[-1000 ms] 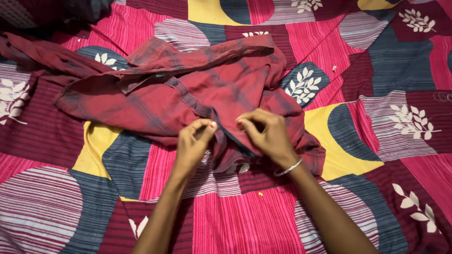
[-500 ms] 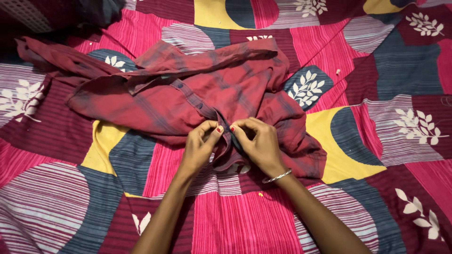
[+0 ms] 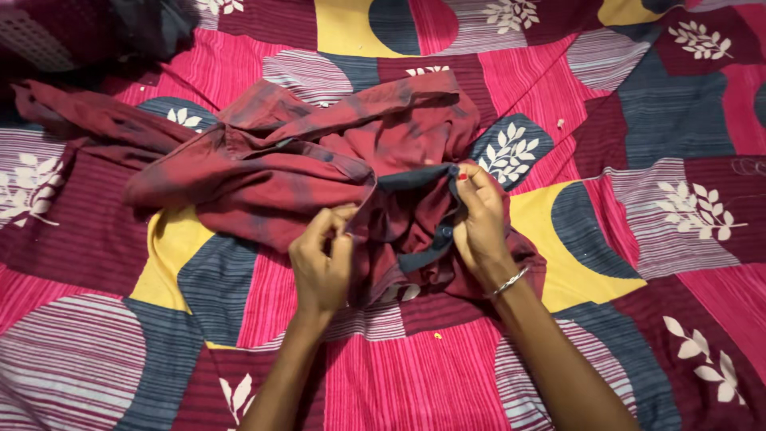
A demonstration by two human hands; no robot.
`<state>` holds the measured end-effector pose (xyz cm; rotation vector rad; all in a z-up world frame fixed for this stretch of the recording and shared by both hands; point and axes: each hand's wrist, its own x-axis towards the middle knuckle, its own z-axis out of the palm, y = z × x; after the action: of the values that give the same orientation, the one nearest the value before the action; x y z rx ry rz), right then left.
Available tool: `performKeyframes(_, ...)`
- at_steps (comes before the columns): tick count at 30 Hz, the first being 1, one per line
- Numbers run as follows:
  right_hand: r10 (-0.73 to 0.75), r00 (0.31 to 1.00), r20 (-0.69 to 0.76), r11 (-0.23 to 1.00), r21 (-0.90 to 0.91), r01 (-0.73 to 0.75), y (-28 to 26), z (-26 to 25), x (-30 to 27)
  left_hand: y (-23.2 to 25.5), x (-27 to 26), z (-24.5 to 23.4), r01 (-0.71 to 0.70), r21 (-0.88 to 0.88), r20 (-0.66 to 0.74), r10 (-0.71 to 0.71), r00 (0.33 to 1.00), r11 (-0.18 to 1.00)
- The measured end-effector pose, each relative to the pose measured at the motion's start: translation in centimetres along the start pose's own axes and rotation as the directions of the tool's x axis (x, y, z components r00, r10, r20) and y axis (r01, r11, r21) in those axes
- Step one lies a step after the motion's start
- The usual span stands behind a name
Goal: The person folds a green checkered shirt on a patterned bedsheet, smoothing and aligning it before placing it on a metal rack. Then the person picks up a maroon shirt from a laundry basket and begins buttoning it.
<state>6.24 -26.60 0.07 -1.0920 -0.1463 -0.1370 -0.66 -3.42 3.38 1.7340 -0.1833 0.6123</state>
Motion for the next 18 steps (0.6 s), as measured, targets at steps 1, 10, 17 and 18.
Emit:
performKeyframes(1, 0.008, 1.0, 0.01, 0.999, 0.034, -0.008, 0.3, -0.2, 0.2, -0.7, 0.0, -0.2, 0.09, -0.043, 0.008, -0.089, 0.996, 0.995)
performKeyframes(10, -0.072, 0.93, 0.361, 0.621, -0.713, 0.325, -2.8, 4.6, -2.3, 1.3, 0.2, 0.2, -0.079, 0.422, 0.204, -0.009, 0.979, 0.903)
performKeyframes(17, -0.011, 0.904, 0.428, 0.694, -0.647, 0.315, -3.8, 5.8, -2.7, 2.3, -0.2, 1.2, -0.296, 0.552, 0.199, 0.222, 0.955, 0.78)
performKeyframes(18, 0.02, 0.919, 0.393, 0.751, -0.613, 0.246, -3.5, 5.8, -2.7, 1.9, -0.2, 1.6, -0.296, 0.56, 0.198, 0.222, 0.955, 0.774)
